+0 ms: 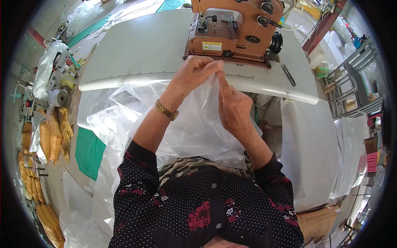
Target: The person hems and joins large plastic sheets using an industrial sewing machine.
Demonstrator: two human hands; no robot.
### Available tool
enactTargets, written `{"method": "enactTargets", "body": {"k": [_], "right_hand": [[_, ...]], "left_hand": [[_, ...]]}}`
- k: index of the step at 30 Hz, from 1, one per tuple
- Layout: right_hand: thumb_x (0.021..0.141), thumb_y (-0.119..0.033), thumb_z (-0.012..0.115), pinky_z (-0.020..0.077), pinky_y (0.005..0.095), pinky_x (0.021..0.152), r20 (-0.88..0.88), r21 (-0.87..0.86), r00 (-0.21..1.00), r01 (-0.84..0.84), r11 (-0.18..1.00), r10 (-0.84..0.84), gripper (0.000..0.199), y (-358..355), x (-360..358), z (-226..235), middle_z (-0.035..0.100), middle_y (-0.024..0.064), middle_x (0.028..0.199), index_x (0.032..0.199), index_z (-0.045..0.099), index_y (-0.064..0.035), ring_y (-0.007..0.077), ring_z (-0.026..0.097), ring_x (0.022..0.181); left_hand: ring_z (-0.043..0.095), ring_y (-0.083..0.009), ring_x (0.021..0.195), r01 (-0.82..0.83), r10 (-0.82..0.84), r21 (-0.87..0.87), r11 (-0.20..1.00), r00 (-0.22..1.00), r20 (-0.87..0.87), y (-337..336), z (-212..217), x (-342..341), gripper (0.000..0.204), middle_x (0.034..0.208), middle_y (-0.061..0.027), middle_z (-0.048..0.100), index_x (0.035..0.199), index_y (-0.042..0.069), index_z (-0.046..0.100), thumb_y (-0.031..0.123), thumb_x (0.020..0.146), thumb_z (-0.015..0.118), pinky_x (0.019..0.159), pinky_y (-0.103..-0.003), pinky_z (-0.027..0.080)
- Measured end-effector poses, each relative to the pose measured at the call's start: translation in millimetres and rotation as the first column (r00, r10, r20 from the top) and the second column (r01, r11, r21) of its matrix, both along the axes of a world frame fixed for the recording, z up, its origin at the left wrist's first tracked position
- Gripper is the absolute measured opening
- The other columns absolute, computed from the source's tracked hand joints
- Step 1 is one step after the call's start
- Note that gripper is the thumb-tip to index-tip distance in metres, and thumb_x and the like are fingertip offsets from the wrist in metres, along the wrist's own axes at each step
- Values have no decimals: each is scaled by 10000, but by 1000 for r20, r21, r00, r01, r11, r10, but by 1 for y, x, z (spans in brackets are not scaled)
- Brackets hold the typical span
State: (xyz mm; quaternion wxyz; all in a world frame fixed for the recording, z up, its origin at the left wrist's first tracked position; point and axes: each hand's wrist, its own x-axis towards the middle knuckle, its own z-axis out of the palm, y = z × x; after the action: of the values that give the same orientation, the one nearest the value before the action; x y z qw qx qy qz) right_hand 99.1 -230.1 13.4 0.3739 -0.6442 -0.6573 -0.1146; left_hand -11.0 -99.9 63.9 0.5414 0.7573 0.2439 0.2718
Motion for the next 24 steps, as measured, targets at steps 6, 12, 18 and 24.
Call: {"method": "enactTargets", "body": {"k": [6,12,18,24], "right_hand": [[898,-43,571,478,381,512,-45,113,999,18,993,-13,517,-1,-1,-17,668,158,883,1385,398,-24,299,622,587],[930,-132,565,494,384,570,-62,-201,997,30,979,-44,453,-14,12,-51,657,160,864,1347,437,-8,309,617,607],[957,-287,576,472,320,619,-682,128,661,-314,941,314,363,33,36,-13,638,43,756,1187,565,-7,159,586,656],[992,-304,529,376,256,528,-820,66,449,-540,839,354,362,58,35,0,517,-25,640,761,552,-26,48,465,603]], "left_hand": [[467,-140,518,-15,-12,360,933,997,73,9,-4,2,327,570,-80,495,718,-35,568,212,930,599,513,-334,381],[345,-300,583,-193,141,718,668,981,133,19,-1,0,233,674,-185,432,822,-36,513,152,942,583,533,-345,380],[392,-258,554,-184,65,655,733,977,201,11,-3,2,203,640,-147,463,849,-31,549,144,942,591,538,-337,386],[385,-118,555,-146,55,560,816,983,176,19,0,1,228,614,-72,432,816,-23,579,168,934,622,511,-278,358]]}}
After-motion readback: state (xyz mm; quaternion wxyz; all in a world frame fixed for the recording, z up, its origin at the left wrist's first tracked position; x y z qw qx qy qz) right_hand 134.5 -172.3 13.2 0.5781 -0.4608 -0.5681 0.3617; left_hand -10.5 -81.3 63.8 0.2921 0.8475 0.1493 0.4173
